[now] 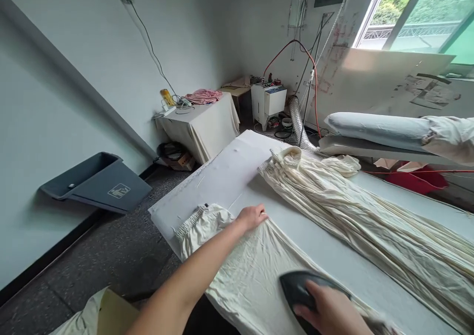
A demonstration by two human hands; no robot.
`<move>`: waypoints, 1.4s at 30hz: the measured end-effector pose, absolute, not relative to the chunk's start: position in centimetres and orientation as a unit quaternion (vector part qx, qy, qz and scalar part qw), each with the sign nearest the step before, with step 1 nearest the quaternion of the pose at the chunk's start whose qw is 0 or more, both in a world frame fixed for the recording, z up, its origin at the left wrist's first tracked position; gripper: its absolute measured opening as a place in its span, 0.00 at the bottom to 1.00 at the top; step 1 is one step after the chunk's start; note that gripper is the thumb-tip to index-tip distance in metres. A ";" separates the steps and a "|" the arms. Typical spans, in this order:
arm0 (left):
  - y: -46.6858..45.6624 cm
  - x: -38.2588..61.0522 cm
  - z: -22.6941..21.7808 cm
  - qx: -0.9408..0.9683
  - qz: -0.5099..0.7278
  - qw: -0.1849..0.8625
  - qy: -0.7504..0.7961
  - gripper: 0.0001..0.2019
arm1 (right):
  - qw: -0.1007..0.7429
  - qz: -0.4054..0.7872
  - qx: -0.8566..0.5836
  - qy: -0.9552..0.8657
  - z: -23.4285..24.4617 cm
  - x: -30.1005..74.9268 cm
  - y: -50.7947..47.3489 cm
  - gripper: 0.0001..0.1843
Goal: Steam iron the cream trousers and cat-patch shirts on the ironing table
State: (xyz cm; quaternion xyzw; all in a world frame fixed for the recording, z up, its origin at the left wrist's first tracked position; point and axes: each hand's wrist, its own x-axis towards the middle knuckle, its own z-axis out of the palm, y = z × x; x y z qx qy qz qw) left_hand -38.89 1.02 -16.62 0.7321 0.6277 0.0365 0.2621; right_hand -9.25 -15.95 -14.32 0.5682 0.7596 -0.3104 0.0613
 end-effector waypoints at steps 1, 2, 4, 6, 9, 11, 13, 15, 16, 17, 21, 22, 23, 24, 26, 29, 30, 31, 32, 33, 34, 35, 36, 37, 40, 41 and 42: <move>1.4 -40.9 -16.4 0.734 0.027 0.278 0.619 0.17 | 0.059 -0.293 0.570 0.766 -13.1 -13.6 -13.1 0.17; 1.7 -43.6 -16.0 0.727 0.017 0.299 0.618 0.20 | 0.055 -0.281 0.572 0.769 -11.8 -17.2 -10.0 0.18; 2.0 -50.1 -14.9 0.686 0.008 0.343 0.642 0.23 | 0.045 -0.257 0.596 0.759 -9.9 -22.4 -4.5 0.20; 1.1 -57.1 -14.1 0.626 0.025 0.377 0.682 0.24 | 0.048 -0.243 0.624 0.741 -8.7 -25.2 -1.0 0.23; -3.3 -64.1 -14.5 0.555 0.088 0.442 0.699 0.27 | 0.083 -0.225 0.614 0.752 -7.7 -27.5 -1.1 0.26; -7.1 -65.5 -15.7 0.499 0.162 0.511 0.681 0.30 | 0.115 -0.237 0.565 0.782 -7.3 -29.7 -3.9 0.25; -10.2 -65.3 -16.9 0.446 0.225 0.546 0.673 0.29 | 0.144 -0.275 0.500 0.808 -7.1 -33.5 -7.2 0.22; -11.8 -64.4 -17.5 0.420 0.248 0.531 0.693 0.27 | 0.153 -0.305 0.445 0.828 -7.3 -38.3 -10.0 0.20; -12.1 -63.9 -17.4 0.413 0.252 0.522 0.703 0.26 | 0.150 -0.311 0.427 0.836 -7.5 -40.5 -11.0 0.20; -12.1 -63.4 -17.0 0.406 0.259 0.514 0.710 0.25 | 0.147 -0.315 0.415 0.841 -7.8 -42.3 -12.0 0.20; -12.0 -59.1 -12.9 0.454 0.248 0.423 0.744 0.20 | 0.192 -0.308 0.408 0.838 -8.9 -41.3 -15.1 0.20; -12.4 -57.5 -11.7 0.499 0.233 0.391 0.737 0.17 | 0.212 -0.303 0.411 0.833 -8.9 -38.9 -15.9 0.19; -13.1 -55.9 -10.6 0.553 0.223 0.374 0.710 0.14 | 0.235 -0.301 0.423 0.822 -8.8 -35.9 -16.7 0.18; -14.1 -54.3 -9.8 0.605 0.227 0.375 0.665 0.12 | 0.250 -0.303 0.447 0.804 -8.3 -32.7 -17.3 0.17; -16.3 -52.0 -9.5 0.643 0.295 0.386 0.592 0.12 | 0.256 -0.323 0.517 0.750 -6.8 -27.0 -17.8 0.17; -19.0 -50.9 -12.2 0.514 0.393 0.309 0.697 0.16 | 0.197 -0.365 0.590 0.693 -4.1 -23.3 -15.9 0.22; -19.5 -51.0 -13.6 0.461 0.367 0.294 0.752 0.19 | 0.171 -0.373 0.598 0.689 -3.6 -23.7 -14.6 0.23; -19.7 -51.3 -15.0 0.430 0.313 0.307 0.789 0.21 | 0.151 -0.372 0.603 0.689 -3.2 -24.8 -13.2 0.23; -19.7 -51.7 -16.3 0.422 0.248 0.344 0.801 0.22 | 0.140 -0.365 0.607 0.692 -3.2 -26.3 -11.9 0.23; -19.7 -52.2 -17.4 0.429 0.199 0.393 0.788 0.20 | 0.134 -0.351 0.606 0.701 -3.3 -28.0 -10.9 0.22; -19.6 -52.6 -18.1 0.438 0.181 0.443 0.761 0.17 | 0.134 -0.331 0.598 0.718 -3.6 -29.6 -10.4 0.21; -19.5 -52.8 -18.6 0.432 0.198 0.492 0.730 0.15 | 0.140 -0.312 0.582 0.738 -4.0 -30.8 -10.6 0.19; -19.6 -53.0 -18.8 0.402 0.241 0.536 0.702 0.14 | 0.147 -0.298 0.561 0.758 -4.4 -31.4 -11.3 0.18; -19.9 -52.8 -18.8 0.345 0.299 0.571 0.682 0.14 | 0.149 -0.292 0.543 0.773 -4.8 -31.2 -12.6 0.17; -21.8 -51.0 -18.6 0.108 0.450 0.617 0.637 0.15 | 0.129 -0.330 0.585 0.730 -6.2 -25.5 -18.8 0.14; -22.6 -50.0 -18.7 0.054 0.481 0.616 0.622 0.14 | 0.111 -0.353 0.626 0.687 -6.7 -21.9 -21.1 0.13; -23.3 -48.8 -18.9 0.028 0.499 0.614 0.610 0.14 | 0.088 -0.373 0.670 0.636 -7.3 -17.6 -23.5 0.13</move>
